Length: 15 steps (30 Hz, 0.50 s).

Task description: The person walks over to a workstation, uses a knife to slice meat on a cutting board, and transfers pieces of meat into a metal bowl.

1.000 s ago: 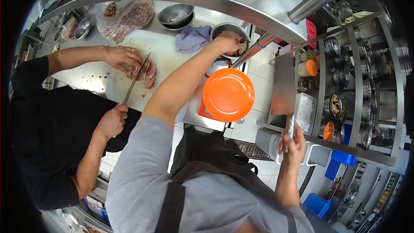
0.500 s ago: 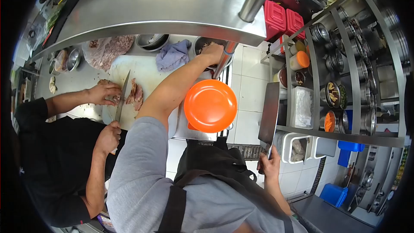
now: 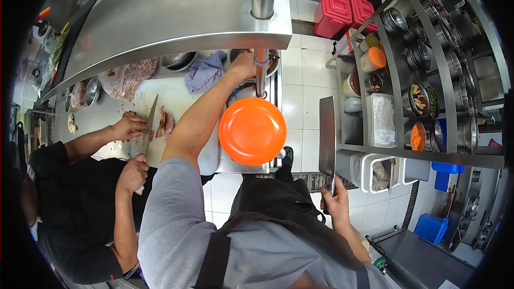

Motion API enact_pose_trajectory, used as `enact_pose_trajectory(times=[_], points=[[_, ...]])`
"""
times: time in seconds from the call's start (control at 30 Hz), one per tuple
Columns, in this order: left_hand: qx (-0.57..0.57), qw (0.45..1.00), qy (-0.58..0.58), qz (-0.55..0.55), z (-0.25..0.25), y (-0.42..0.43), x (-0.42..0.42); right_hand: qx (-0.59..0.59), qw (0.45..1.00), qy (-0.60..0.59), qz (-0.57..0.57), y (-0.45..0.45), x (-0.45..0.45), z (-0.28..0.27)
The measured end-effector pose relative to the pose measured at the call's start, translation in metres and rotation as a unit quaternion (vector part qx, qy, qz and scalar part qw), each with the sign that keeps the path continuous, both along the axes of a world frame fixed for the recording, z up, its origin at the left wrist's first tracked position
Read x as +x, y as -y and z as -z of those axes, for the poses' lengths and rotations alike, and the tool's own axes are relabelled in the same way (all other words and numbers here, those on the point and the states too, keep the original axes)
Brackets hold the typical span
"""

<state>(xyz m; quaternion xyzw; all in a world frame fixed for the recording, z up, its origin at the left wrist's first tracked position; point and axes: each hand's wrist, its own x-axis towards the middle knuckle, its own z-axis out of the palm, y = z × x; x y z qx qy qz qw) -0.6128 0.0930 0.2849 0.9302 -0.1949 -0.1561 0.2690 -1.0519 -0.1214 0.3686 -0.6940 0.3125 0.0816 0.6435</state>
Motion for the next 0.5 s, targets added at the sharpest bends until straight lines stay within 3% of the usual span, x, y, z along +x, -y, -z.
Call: enact_pose_trajectory(times=[0.07, 0.1, 0.13, 0.23, 0.4, 0.5], points=[[-0.089, 0.993, -0.046, -0.065, -0.015, -0.019, -0.005, 0.001, 1.0, -0.009, 0.006, 0.001, -0.007, 0.001], [-0.273, 0.952, -0.096, -0.106, -0.001, -0.034, -0.009, -0.017, 1.0, -0.018, 0.004, 0.001, -0.01, 0.002], [-0.267, 0.952, -0.092, -0.114, -0.011, -0.049, -0.02, -0.023, 1.0, -0.006, -0.002, 0.001, -0.012, 0.001], [-0.445, 0.858, -0.147, -0.21, -0.037, -0.095, -0.071, -0.058, 0.997, 0.037, -0.02, 0.002, -0.017, 0.006], [-0.496, 0.809, -0.162, -0.271, -0.032, -0.163, -0.151, -0.057, 0.995, 0.057, -0.051, -0.016, -0.006, -0.018], [-0.475, 0.805, -0.163, -0.316, -0.017, -0.187, -0.203, -0.119, 0.978, 0.085, -0.145, -0.024, -0.008, -0.026]])
